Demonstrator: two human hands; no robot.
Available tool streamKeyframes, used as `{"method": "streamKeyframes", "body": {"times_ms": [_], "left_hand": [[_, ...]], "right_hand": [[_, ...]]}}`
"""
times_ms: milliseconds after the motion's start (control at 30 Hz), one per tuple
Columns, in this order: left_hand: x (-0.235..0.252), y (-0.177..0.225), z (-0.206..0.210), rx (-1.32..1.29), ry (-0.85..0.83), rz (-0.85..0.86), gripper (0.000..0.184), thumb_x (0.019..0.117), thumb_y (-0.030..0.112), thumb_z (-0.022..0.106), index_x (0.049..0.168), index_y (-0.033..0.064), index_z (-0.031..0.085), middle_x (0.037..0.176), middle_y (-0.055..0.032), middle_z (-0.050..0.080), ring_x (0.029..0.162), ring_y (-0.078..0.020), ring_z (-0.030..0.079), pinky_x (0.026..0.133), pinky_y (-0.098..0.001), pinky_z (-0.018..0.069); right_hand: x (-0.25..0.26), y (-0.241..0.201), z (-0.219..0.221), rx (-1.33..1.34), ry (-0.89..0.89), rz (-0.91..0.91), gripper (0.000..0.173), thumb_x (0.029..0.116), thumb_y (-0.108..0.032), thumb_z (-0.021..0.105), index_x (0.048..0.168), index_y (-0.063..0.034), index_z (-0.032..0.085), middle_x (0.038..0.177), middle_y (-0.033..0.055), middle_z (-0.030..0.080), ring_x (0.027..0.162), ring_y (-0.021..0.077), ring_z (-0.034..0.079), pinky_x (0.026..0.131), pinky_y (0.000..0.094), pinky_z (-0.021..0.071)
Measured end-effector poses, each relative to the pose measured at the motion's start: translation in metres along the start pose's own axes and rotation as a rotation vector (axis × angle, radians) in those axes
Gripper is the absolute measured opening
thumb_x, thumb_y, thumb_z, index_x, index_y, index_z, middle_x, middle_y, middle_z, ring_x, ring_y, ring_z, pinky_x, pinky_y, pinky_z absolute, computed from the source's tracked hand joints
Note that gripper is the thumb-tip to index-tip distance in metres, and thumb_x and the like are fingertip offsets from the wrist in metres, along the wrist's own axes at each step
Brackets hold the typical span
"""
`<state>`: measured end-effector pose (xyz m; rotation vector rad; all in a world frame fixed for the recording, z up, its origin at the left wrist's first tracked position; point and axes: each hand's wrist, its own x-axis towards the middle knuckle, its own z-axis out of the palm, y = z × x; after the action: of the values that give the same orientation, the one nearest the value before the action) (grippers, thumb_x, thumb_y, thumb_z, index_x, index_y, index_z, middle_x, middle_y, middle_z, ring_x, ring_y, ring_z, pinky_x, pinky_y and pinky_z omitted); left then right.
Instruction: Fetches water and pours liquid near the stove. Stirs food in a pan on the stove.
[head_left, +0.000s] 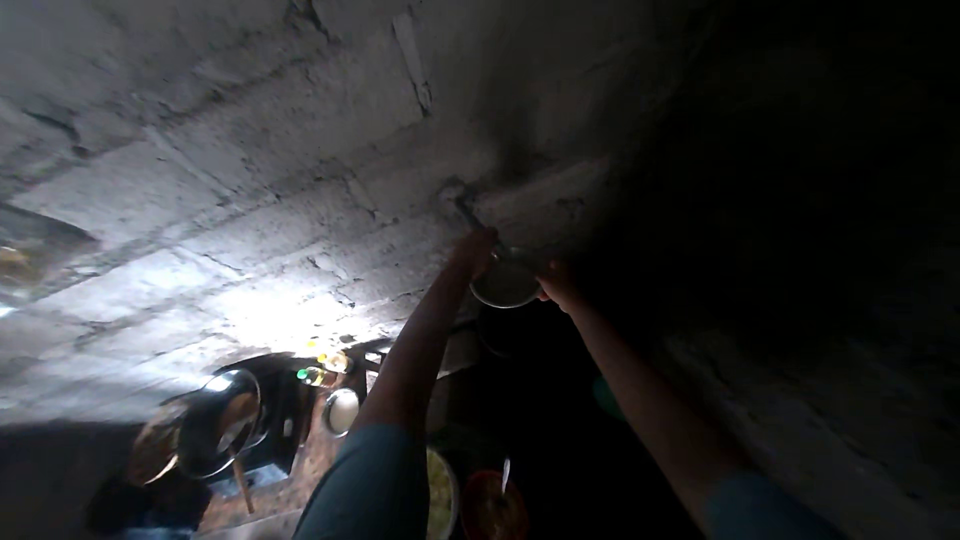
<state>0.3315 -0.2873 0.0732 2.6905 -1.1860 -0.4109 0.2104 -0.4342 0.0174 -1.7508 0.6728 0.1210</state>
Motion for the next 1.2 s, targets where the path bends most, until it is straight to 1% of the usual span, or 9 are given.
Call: {"method": "streamKeyframes", "body": {"times_ms": [133,233,300,467,567,733,933,1033,1200], "left_hand": [[-0.002,-0.008,0.008,-0.022,0.068,0.064,0.028,0.101,-0.003,0.052,0.126,-0.004,0.064,0.138,-0.0215,0.059,0.131,-0.0381,0.055,0.11,-0.0515,0.0441],[-0.004,-0.008,0.007,-0.036,0.07,0.068,0.028,0.1038,0.0,0.049,0.127,-0.0044,0.063,0.137,-0.0217,0.059,0.13,-0.0384,0.056,0.11,-0.0516,0.0446],[-0.004,-0.007,0.005,-0.003,0.052,0.056,0.029,0.1068,0.005,0.046,0.13,-0.0025,0.062,0.14,-0.02,0.058,0.131,-0.0373,0.055,0.109,-0.0516,0.045],[-0.009,-0.003,0.003,0.107,0.029,0.065,0.034,0.1001,-0.007,0.05,0.13,-0.0016,0.064,0.156,-0.0168,0.045,0.137,-0.0378,0.05,0.11,-0.0497,0.0444],[-0.015,0.003,0.001,0.104,0.075,0.047,0.034,0.1032,-0.002,0.05,0.136,-0.0014,0.061,0.15,-0.0197,0.05,0.134,-0.0388,0.052,0.109,-0.0496,0.0456],[-0.012,0.002,0.006,0.118,0.073,0.026,0.029,0.1066,0.009,0.05,0.128,-0.003,0.065,0.149,-0.0196,0.051,0.133,-0.0373,0.054,0.11,-0.0482,0.0452],[-0.007,0.019,-0.004,0.141,-0.007,-0.075,0.029,0.1069,0.009,0.049,0.127,-0.0053,0.063,0.145,-0.0225,0.053,0.129,-0.039,0.057,0.108,-0.0501,0.0465],[-0.007,0.023,-0.007,0.16,-0.036,-0.105,0.027,0.1044,0.007,0.052,0.125,-0.0038,0.064,0.147,-0.0215,0.051,0.128,-0.0395,0.057,0.105,-0.0522,0.0482],[-0.005,0.024,-0.005,0.121,-0.037,-0.123,0.026,0.1022,0.005,0.056,0.125,-0.0041,0.065,0.144,-0.0205,0.053,0.129,-0.0393,0.056,0.105,-0.0537,0.0482]], "right_hand": [[-0.003,-0.003,0.003,0.018,-0.03,0.022,0.042,0.1088,-0.018,0.053,0.143,0.0058,0.046,0.107,0.0244,0.062,0.078,0.0212,0.062,0.073,0.0337,0.0549],[-0.001,-0.003,0.005,0.012,-0.026,0.025,0.041,0.1086,-0.017,0.054,0.142,0.006,0.046,0.103,0.0232,0.062,0.075,0.0204,0.062,0.071,0.0331,0.0546],[0.001,-0.004,0.005,-0.01,-0.019,0.012,0.039,0.1082,-0.018,0.055,0.138,0.0063,0.049,0.098,0.0207,0.062,0.071,0.0179,0.062,0.068,0.031,0.055],[0.004,-0.004,0.004,-0.061,-0.026,0.034,0.043,0.1085,-0.021,0.055,0.143,0.0037,0.047,0.104,0.0223,0.063,0.075,0.0196,0.063,0.071,0.0326,0.0551],[0.005,0.0,0.003,-0.055,-0.024,0.015,0.04,0.1079,-0.02,0.056,0.139,0.0049,0.05,0.104,0.0226,0.063,0.073,0.0203,0.063,0.07,0.0334,0.0555],[0.004,0.005,0.002,-0.045,-0.019,0.01,0.037,0.1074,-0.017,0.056,0.137,0.0049,0.052,0.105,0.0233,0.063,0.074,0.0207,0.063,0.07,0.0338,0.0554],[-0.001,0.006,0.0,-0.052,-0.012,0.017,0.035,0.1072,-0.015,0.056,0.137,0.0045,0.053,0.11,0.0244,0.063,0.078,0.0222,0.065,0.072,0.0345,0.0568],[-0.002,0.007,0.002,-0.049,-0.004,0.028,0.033,0.1065,-0.012,0.055,0.134,0.0056,0.054,0.106,0.0226,0.063,0.076,0.0206,0.063,0.07,0.0336,0.0554],[-0.002,0.012,0.004,-0.025,-0.032,-0.005,0.036,0.1075,-0.014,0.055,0.139,0.0034,0.051,0.11,0.0247,0.063,0.079,0.023,0.065,0.073,0.036,0.0565]]}}
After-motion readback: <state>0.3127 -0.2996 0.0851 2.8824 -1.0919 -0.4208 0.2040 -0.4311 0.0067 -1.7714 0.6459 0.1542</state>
